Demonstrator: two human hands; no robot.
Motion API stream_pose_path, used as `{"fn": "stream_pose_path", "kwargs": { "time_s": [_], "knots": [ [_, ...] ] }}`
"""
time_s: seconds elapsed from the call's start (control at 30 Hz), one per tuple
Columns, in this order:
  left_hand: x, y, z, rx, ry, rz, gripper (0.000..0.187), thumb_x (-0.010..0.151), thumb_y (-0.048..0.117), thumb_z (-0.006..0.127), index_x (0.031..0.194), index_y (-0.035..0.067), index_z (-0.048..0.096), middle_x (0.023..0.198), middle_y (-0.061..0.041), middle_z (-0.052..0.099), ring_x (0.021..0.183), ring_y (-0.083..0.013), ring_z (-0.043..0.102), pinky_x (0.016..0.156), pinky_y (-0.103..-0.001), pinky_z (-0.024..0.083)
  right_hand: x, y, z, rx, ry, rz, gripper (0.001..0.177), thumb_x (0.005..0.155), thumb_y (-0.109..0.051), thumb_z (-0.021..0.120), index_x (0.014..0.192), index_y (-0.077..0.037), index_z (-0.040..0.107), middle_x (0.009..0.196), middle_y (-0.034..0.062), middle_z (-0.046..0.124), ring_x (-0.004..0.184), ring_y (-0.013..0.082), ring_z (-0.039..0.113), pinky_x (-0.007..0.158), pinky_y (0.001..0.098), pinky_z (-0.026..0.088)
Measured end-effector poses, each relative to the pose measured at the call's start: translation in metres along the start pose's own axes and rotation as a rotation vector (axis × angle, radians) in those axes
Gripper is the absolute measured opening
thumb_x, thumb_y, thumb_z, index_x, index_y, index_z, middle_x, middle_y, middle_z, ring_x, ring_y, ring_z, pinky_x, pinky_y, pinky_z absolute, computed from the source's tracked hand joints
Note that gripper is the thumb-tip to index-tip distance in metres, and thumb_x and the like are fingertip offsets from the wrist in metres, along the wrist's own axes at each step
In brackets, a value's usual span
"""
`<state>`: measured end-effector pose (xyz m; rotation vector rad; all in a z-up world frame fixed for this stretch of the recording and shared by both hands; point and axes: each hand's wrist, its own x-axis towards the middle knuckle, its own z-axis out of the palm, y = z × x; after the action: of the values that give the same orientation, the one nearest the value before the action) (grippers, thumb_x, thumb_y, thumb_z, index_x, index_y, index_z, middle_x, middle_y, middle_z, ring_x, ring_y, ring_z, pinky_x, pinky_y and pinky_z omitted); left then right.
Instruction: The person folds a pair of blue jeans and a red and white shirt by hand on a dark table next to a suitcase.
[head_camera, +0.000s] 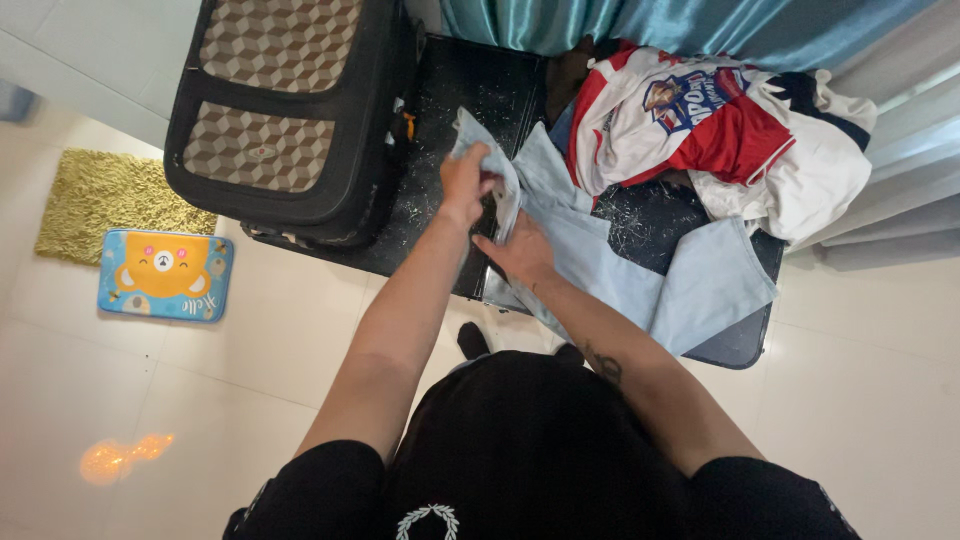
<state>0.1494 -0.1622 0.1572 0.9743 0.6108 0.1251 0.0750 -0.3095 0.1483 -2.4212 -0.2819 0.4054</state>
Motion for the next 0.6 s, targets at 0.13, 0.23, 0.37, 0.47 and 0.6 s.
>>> {"fn": "stream_pose_path", "kwargs": {
  "time_s": [0.13,0.23,0.37,0.47,0.6],
  "knots": [
    [-0.007,0.039,-0.001,-0.008,0.048,0.002,0.026,0.073,0.019,0.067,0.097,0.01,0.067,0.083,-0.008,0.069,0.071,-0.0238,0.068,0.058,-0.037,0.054,0.008,0.033,0.004,0.098,0.125,-0.233,0.096,0.083,-0.061,0.071,0.15,0.002,0.043,0.141,0.0324,0.054,0.132,0.0459,0.053,0.111,0.049,0.04],
    [0.017,0.058,-0.023,-0.136,0.037,0.146,0.025,0.066,0.012,0.067,0.089,0.004,0.07,0.084,-0.008,0.067,0.078,-0.0251,0.066,0.071,-0.038,0.055,0.028,0.081,0.013,0.196,0.088,-0.33,0.088,0.092,-0.057,0.065,0.153,0.002,0.041,0.151,0.0303,0.051,0.14,0.0447,0.046,0.118,0.0483,0.035],
    [0.044,0.076,-0.066,-0.219,-0.013,0.273,0.016,0.067,0.008,0.067,0.082,0.003,0.065,0.085,-0.008,0.064,0.083,-0.025,0.063,0.082,-0.039,0.053,0.058,0.14,0.033,0.236,0.271,-0.248,0.076,0.101,-0.053,0.059,0.155,-0.001,0.046,0.156,0.0262,0.051,0.147,0.0413,0.047,0.127,0.0464,0.035],
    [0.043,0.092,-0.089,-0.222,-0.051,0.326,0.016,0.066,0.007,0.065,0.082,0.006,0.063,0.084,-0.006,0.061,0.082,-0.0241,0.06,0.081,-0.039,0.051,0.068,0.165,0.026,-0.103,0.374,-0.152,0.081,0.093,-0.047,0.073,0.151,0.002,0.045,0.154,0.0349,0.042,0.14,0.0501,0.041,0.116,0.0507,0.033],
    [0.026,0.112,-0.103,-0.253,-0.147,0.188,0.02,0.065,0.009,0.062,0.085,0.006,0.066,0.087,-0.007,0.065,0.088,-0.0273,0.064,0.09,-0.042,0.054,0.068,0.165,0.001,-0.082,0.103,-0.125,0.095,0.072,-0.042,0.079,0.153,-0.006,0.042,0.142,0.0219,0.057,0.131,0.0432,0.052,0.11,0.0512,0.039]
  ]
}}
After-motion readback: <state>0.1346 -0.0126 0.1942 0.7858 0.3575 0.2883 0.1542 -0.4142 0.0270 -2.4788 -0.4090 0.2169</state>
